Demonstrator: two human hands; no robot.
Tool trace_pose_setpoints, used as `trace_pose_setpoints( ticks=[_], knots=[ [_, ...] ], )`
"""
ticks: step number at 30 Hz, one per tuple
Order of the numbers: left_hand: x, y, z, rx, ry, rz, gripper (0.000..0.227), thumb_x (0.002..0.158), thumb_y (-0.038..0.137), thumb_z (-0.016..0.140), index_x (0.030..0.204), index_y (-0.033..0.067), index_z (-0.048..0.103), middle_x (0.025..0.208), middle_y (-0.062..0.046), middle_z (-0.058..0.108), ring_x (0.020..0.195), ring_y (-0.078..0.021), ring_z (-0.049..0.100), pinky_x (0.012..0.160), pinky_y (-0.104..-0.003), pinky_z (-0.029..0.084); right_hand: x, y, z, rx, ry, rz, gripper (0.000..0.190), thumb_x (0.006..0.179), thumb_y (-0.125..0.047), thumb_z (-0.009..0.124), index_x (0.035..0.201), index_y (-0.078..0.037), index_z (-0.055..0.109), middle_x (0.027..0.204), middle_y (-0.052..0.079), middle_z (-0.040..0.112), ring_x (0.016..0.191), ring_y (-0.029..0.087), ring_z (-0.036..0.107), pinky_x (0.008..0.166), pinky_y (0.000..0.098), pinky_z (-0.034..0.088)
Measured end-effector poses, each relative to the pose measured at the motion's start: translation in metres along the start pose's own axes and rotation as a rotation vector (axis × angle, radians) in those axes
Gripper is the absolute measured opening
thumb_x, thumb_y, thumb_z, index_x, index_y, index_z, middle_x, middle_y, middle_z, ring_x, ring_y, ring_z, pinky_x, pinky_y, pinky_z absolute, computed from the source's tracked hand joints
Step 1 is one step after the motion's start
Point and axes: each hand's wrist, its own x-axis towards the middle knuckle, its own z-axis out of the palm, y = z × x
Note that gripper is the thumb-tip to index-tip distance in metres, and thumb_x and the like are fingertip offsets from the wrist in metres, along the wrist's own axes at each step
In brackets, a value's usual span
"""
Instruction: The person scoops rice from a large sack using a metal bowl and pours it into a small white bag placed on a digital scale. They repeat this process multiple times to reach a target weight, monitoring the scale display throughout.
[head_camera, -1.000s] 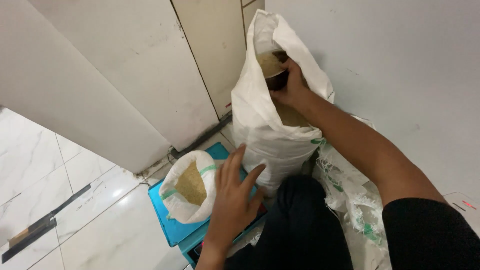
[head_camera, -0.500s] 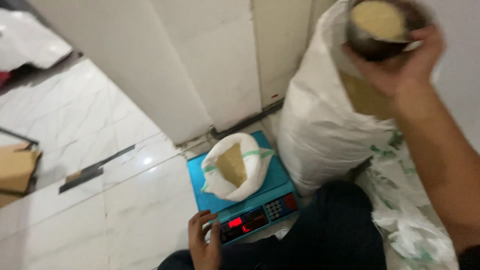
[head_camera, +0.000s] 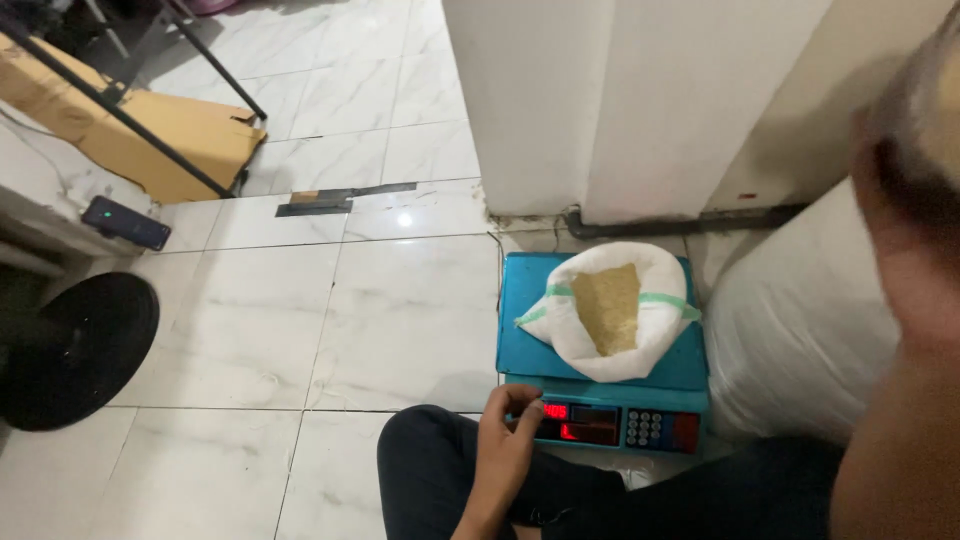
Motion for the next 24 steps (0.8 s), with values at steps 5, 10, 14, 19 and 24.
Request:
trace_pose_setpoints(
  ticks=[5, 10, 14, 19, 24],
  knots=[
    [0.008, 0.039, 0.006, -0.212, -0.103, -0.372, 0.044, 0.088, 0.034, 0.059, 0.127, 0.0151, 0.057, 0.127, -0.006, 0.059, 0.114, -0.0195, 0.06, 0.081, -0.031, 0.056, -0.05, 0.075, -0.009, -0.21, 0.03, 0.162, 0.083, 0.061, -0.01, 0.073, 0.141, 0.001, 0.054, 0.145, 0.027, 0.054, 0.136, 0.053, 0.046, 0.111, 0.0692, 0.035],
    [0.017, 0.044, 0.019, -0.599, -0.115, -0.586, 0.066, 0.081, 0.043, 0.063, 0.141, 0.0199, 0.048, 0.139, -0.009, 0.048, 0.125, -0.031, 0.054, 0.078, -0.039, 0.061, -0.054, 0.095, -0.038, -0.533, 0.088, 0.259, 0.083, 0.052, -0.02, 0.063, 0.134, -0.012, 0.053, 0.142, 0.011, 0.055, 0.137, 0.032, 0.048, 0.11, 0.0638, 0.039],
    [0.025, 0.045, 0.03, -0.708, -0.217, -0.514, 0.088, 0.075, 0.051, 0.066, 0.152, 0.0251, 0.032, 0.137, -0.008, 0.046, 0.111, -0.0253, 0.055, 0.08, -0.041, 0.058, -0.056, 0.089, -0.057, -0.303, -0.031, 0.304, 0.097, 0.052, 0.002, 0.075, 0.145, -0.003, 0.05, 0.151, 0.023, 0.049, 0.144, 0.045, 0.04, 0.108, 0.0684, 0.034],
    [0.028, 0.056, 0.031, -0.557, -0.309, -0.438, 0.088, 0.074, 0.053, 0.058, 0.152, 0.0215, 0.031, 0.145, -0.007, 0.046, 0.128, -0.0276, 0.05, 0.095, -0.04, 0.049, -0.048, 0.075, -0.076, -0.192, -0.02, 0.248, 0.099, 0.053, 0.015, 0.074, 0.147, 0.002, 0.046, 0.148, 0.029, 0.046, 0.14, 0.049, 0.041, 0.096, 0.0725, 0.045],
    [0.042, 0.031, 0.027, -0.571, -0.482, -0.302, 0.077, 0.083, 0.039, 0.057, 0.153, 0.0123, 0.036, 0.141, -0.011, 0.053, 0.112, -0.0242, 0.062, 0.093, -0.039, 0.051, -0.037, 0.056, -0.106, -0.641, 0.008, 0.218, 0.08, 0.062, -0.015, 0.061, 0.141, -0.017, 0.049, 0.143, 0.007, 0.054, 0.141, 0.033, 0.048, 0.106, 0.0691, 0.043]
  ],
)
